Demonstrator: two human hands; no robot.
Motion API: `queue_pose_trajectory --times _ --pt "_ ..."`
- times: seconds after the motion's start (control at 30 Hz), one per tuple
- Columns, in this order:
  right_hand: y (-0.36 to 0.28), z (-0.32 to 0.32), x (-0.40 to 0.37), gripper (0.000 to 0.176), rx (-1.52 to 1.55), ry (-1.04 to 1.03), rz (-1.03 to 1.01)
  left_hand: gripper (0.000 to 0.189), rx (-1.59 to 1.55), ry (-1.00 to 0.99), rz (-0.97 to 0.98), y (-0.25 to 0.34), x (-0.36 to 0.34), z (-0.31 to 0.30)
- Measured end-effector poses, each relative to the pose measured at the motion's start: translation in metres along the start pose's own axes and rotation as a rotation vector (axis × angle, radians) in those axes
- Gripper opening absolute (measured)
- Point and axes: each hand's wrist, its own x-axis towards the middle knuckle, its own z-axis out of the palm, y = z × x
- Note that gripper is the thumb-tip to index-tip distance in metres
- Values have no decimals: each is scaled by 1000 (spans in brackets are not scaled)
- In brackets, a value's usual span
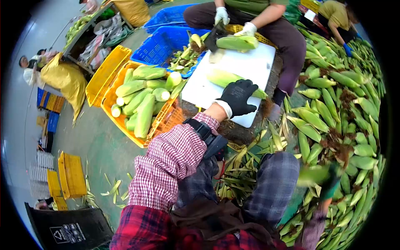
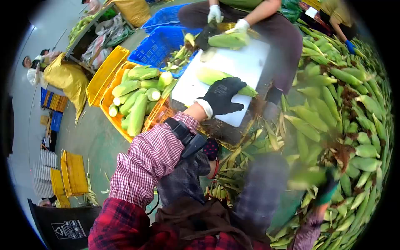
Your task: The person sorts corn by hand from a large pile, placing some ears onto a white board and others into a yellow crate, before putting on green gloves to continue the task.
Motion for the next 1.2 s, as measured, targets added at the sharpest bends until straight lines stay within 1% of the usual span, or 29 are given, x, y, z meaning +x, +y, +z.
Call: queue_pose_trajectory --times 0.03,0.1,0.17,0.2,0.23,0.3,0.37,0.4,0.43,0.47,0.5,0.53,0.57,0.6,0.63,0.67,0.7,0.73,0.77,0.8,0.83,0.9,0.93,0.97,1.0,1.03,1.1,1.17,1.2 --pt "5 -40 -13 37 -93 84 32 77 97 -1 -17 3 -4 -5" --pt "34 -95 -48 37 -278 183 162 72 298 89 -10 -3 -9 3" --pt "68 -138 -88 37 -447 234 317 53 506 143 59 -20 0 12" --pt "85 -154 -107 37 -514 233 391 32 553 107 25 -19 9 10" --pt "101 -166 -126 38 -577 217 468 25 595 45 40 -20 16 6" --pt "126 -179 -164 38 -693 162 610 27 612 152 14 -40 29 25" --pt "143 -190 -200 38 -806 76 697 31 601 580 339 -72 28 42" --pt "149 -198 -215 38 -865 24 717 34 485 412 235 -80 28 50" --pt "154 -203 -227 38 -928 -36 724 35 462 273 167 -85 27 54" --pt "156 -204 -237 38 -990 -88 733 35 503 224 204 -76 24 41" --pt "160 -203 -241 39 -1056 -163 715 36 505 222 199 -76 21 38" --pt "161 -198 -233 39 -1134 -267 667 39 458 158 155 -78 18 28" --pt "166 -191 -218 39 -1204 -372 587 35 520 170 91 -86 11 25" --pt "170 -179 -197 39 -1266 -475 464 38 649 274 152 -106 3 29" --pt "177 -166 -169 39 -1314 -572 271 42 667 333 133 -120 -2 29" --pt "179 -147 -136 40 -1342 -635 50 50 652 271 39 -114 -8 18" --pt "183 -121 -93 40 -1344 -647 -172 55 609 212 45 -102 -12 9" --pt "182 -87 -51 41 -1343 -516 -238 59 582 -12 -128 -67 -10 -7" --pt "160 -55 -20 39 -1529 -352 -164 62 534 16 -64 -45 -14 -14" --pt "80 21 -16 39 -1294 -250 -150 61 523 -4 -26 -29 -15 -17" --pt "125 -1 47 40 -1422 -233 -355 61 511 -27 11 -13 -15 -19" --pt "82 45 97 43 -1437 -71 -375 59 457 -4 111 32 -12 -29" --pt "81 50 137 45 -1462 -59 -561 59 438 -45 129 49 -11 -33" --pt "53 71 157 47 -1532 -103 -534 59 382 -41 143 62 -9 -32" --pt "65 66 194 53 -1649 -45 -631 58 358 -35 162 69 -8 -27" --pt "57 75 213 54 -1725 -26 -544 58 333 -27 180 73 -6 -22" --pt "66 82 240 50 -1794 145 -649 55 265 -87 146 71 -2 -10" --pt "71 90 258 50 -1978 1 -241 56 250 -142 135 66 4 -4" --pt "77 97 257 50 -2037 31 -246 56 228 -148 137 66 5 -1"
